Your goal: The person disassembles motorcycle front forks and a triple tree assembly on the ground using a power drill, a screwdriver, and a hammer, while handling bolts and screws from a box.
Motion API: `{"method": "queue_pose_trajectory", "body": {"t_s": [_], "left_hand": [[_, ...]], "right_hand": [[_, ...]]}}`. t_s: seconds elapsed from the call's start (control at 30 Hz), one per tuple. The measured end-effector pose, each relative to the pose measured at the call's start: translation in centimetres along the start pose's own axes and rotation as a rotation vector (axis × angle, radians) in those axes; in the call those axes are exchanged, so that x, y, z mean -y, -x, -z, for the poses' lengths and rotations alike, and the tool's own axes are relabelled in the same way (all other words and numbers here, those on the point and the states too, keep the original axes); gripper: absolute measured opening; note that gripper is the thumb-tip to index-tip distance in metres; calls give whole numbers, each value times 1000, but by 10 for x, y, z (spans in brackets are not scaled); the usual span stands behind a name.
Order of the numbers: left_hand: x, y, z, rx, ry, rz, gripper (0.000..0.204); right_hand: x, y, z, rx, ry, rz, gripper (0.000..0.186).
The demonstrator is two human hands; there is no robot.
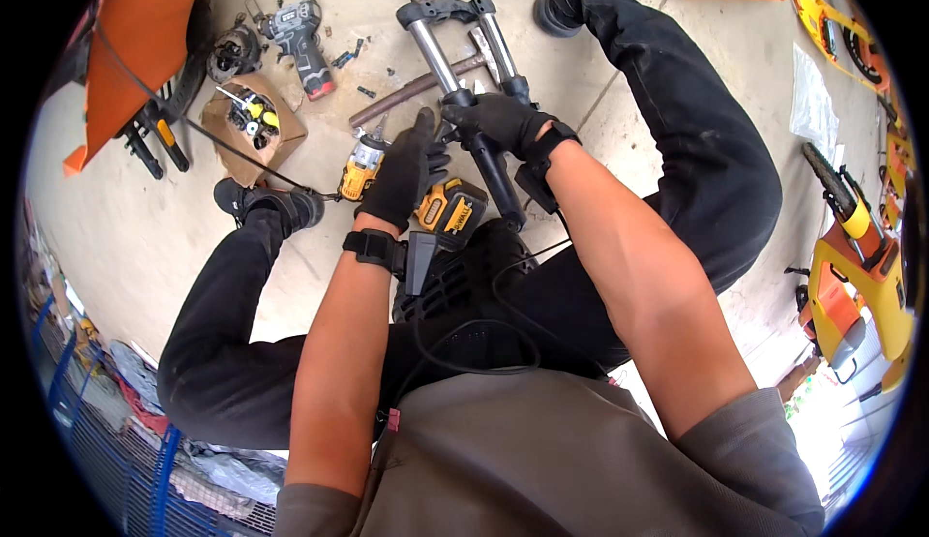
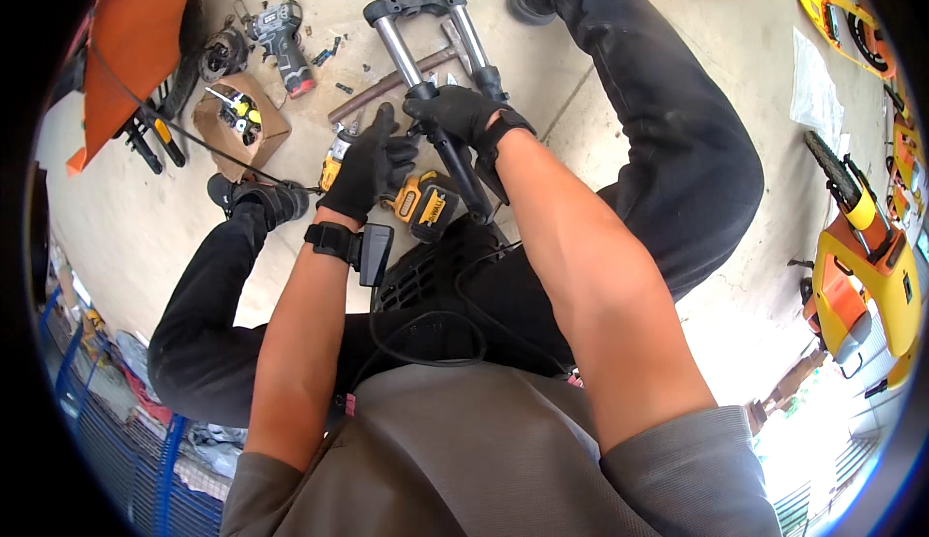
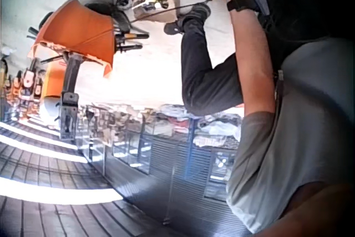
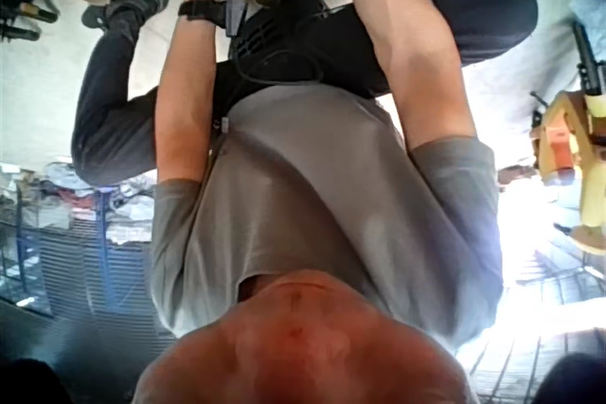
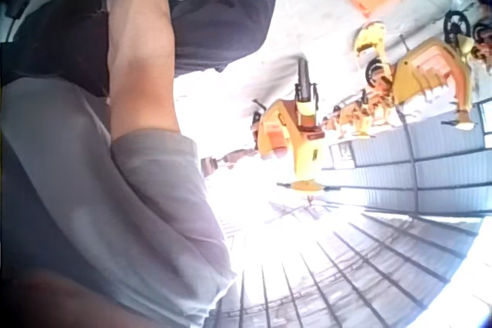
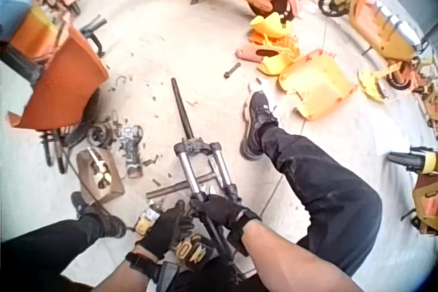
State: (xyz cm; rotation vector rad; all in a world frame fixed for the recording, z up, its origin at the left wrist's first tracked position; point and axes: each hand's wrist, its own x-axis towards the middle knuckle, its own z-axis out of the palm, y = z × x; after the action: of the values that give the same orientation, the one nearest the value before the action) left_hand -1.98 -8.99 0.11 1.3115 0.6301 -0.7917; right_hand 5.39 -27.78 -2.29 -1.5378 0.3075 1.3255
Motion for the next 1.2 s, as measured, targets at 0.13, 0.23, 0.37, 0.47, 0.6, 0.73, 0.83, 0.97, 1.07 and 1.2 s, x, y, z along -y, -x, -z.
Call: {"method": "queue_pose_trajectory", "body": {"t_s": [0.13,0.23,0.37,0.47,0.6,0.73,0.83,0.97,1.07,1.2], "left_hand": [[31,-1,-6,178,210,-112,50],[4,30,-40,84,205,-200,44],[4,50,-59,36,318,-34,29],[-4,57,-66,-6,439,111,22],[5,57,-61,-61,463,145,17],[7,56,-59,-47,449,58,17],[1,62,-57,-9,452,86,18],[-13,73,-54,2,568,109,14],[-14,77,-52,44,636,51,14],[-20,81,-38,136,613,15,17]], "right_hand": [[19,8,-8,26,-172,-30,38],[17,8,-8,78,-237,15,40],[26,9,-28,118,-297,138,44],[25,-1,-25,107,-170,127,45],[22,16,-7,-66,-288,27,44],[-6,10,8,-183,-250,-118,43],[-13,17,7,-338,-192,-201,42],[-31,34,1,-80,-47,-368,49],[-71,31,-19,207,-172,-209,48],[-79,30,-59,188,-519,-5,33]]}}
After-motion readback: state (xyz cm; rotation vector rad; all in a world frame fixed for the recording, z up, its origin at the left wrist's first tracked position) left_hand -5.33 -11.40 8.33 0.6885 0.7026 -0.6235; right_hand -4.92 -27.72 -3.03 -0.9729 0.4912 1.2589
